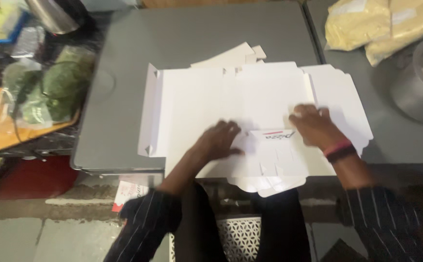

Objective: The person assembles flat-packed pizza boxes by folding the side flaps and locking the tabs to form a three-dimensional box. They repeat this process for multiple boxes, stacking the completed ones on the floor.

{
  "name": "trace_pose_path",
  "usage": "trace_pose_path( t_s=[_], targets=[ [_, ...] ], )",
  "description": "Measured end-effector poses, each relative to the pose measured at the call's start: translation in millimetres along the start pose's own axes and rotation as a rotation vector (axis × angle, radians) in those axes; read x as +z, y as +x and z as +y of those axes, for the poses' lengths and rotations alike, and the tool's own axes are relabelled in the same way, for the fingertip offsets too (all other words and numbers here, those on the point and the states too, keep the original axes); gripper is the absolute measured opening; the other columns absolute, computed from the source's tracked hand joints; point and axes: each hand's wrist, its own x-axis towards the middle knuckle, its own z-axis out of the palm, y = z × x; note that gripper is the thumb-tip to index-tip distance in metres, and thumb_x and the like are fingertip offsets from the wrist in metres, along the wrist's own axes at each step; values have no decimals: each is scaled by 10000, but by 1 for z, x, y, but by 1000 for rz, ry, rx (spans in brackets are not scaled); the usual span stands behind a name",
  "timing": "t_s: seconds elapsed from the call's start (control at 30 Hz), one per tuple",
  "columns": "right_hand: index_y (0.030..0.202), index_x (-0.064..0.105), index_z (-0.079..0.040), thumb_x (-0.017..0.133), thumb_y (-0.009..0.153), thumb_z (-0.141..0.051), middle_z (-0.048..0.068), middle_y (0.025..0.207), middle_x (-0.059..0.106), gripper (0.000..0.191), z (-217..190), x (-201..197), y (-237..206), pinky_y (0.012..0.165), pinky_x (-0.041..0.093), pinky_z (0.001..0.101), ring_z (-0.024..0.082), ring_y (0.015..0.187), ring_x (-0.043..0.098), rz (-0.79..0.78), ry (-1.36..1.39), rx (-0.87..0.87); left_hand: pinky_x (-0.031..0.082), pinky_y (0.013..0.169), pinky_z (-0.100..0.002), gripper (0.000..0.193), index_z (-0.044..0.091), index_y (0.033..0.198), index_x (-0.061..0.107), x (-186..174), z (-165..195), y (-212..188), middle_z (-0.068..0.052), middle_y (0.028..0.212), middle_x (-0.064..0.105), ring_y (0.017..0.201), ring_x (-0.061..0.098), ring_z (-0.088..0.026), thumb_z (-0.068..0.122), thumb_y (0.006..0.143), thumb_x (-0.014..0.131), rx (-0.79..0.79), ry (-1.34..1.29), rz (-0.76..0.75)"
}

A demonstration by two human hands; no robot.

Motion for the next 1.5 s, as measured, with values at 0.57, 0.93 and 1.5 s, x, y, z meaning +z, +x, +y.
trace_pose_path(
  t_s=[0.57, 0.93, 1.5],
  targets=[
    [912, 707, -58, 737, 867, -110, 59, 907, 773, 75, -23, 22, -26, 725, 588, 365, 215, 764, 731, 202, 719, 49, 578, 960, -498, 659, -16, 1506, 442, 10, 10, -33, -215, 1469, 528, 1283, 577, -367, 252, 917, 569, 134, 197, -34],
    [956, 688, -64, 739, 865, -217, 105, 926, 788, 186, -14, 1, -22, 756, 558, 406, 247, 854, 753, 110, 717, 45, 567, 995, -441, 235, 42, 1164, 678, 30, -1, -29, -131, 1269, 669, 1201, 626, -297, 159, 1003, 555, 175, 184, 268],
    [923, 630, -56, 753, 859, -159, 101, 838, 670, 174, -40, 15, -27, 738, 503, 421, 286, 802, 647, 137, 589, 5, 587, 958, -439, 1148, 58, 1462, 374, -35, 0, 45, -265, 1501, 268, 1212, 595, -447, 436, 584, 1009, -581, -67, -296]
  ],
)
